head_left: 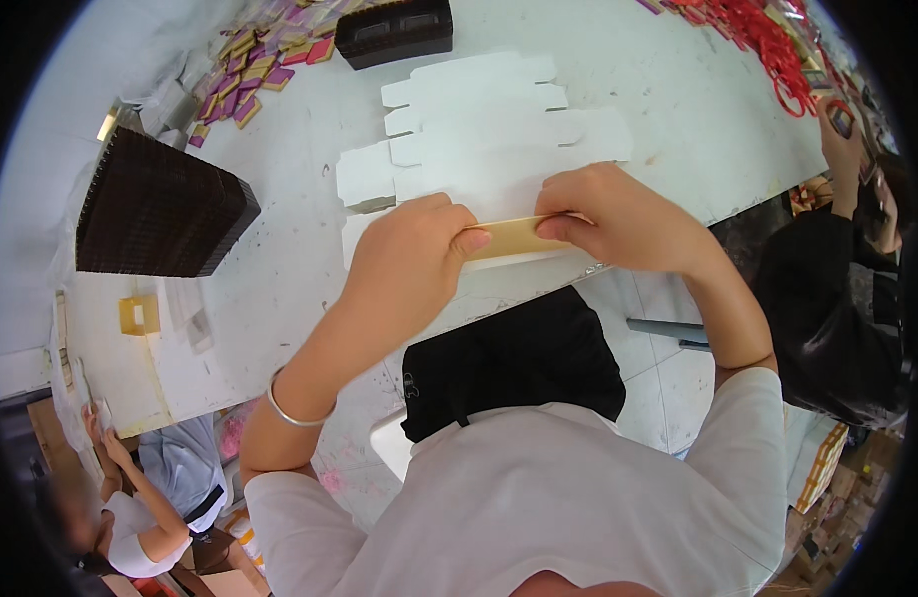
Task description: The person assembles small rectangular boxes by folding flat cardboard pieces and inserting them into black plastic trays. They place colorful rectangular inserts into the trays, then fold and attach cardboard frames around them. The process is repeated multiple times with consistent hand movements.
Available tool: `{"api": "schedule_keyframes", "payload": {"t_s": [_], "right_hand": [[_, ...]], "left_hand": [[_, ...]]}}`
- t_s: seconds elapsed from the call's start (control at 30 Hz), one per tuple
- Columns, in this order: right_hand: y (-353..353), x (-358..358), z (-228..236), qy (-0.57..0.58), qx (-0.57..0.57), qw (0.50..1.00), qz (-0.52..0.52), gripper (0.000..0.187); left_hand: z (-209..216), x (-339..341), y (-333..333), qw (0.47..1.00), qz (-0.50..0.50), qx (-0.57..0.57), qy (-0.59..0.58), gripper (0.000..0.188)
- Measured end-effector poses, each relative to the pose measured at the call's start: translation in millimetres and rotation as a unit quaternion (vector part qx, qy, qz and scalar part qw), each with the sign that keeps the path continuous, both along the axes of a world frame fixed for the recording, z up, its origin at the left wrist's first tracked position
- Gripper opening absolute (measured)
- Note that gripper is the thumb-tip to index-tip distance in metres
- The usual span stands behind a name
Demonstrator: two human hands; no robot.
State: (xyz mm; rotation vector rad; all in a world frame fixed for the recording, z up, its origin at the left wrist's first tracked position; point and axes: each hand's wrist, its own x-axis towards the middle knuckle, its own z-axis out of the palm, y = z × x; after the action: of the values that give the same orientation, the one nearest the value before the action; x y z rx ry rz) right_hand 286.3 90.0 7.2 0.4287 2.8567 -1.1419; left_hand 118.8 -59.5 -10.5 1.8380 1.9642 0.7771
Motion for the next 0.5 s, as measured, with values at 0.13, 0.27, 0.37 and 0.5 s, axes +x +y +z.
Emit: {"api": "schedule_keyframes", "payload": {"t_s": [0.13, 0.27, 0.37, 0.5], "right_hand": [[-1, 11, 5, 0.058, -0.138, 0.982, -0.114, 0.007], [-53, 8, 9, 0.173, -0.103, 0.978, -0.056, 0.012], [-65, -1, -8, 0.279, -0.04, 0.957, 0.064, 0.027], [-38, 26, -6, 0.324, 0.168, 0.927, 0.088, 0.04]], "left_hand": [[21, 13, -18, 0.978, 0.07, 0.153, 0.125, 0.042], [28, 23, -32, 0.973, 0.08, 0.019, -0.216, 0.06], [24, 11, -18, 0.973, 0.058, 0.022, -0.224, 0.059], [25, -24, -8, 0.961, 0.064, -0.011, -0.268, 0.066]]}}
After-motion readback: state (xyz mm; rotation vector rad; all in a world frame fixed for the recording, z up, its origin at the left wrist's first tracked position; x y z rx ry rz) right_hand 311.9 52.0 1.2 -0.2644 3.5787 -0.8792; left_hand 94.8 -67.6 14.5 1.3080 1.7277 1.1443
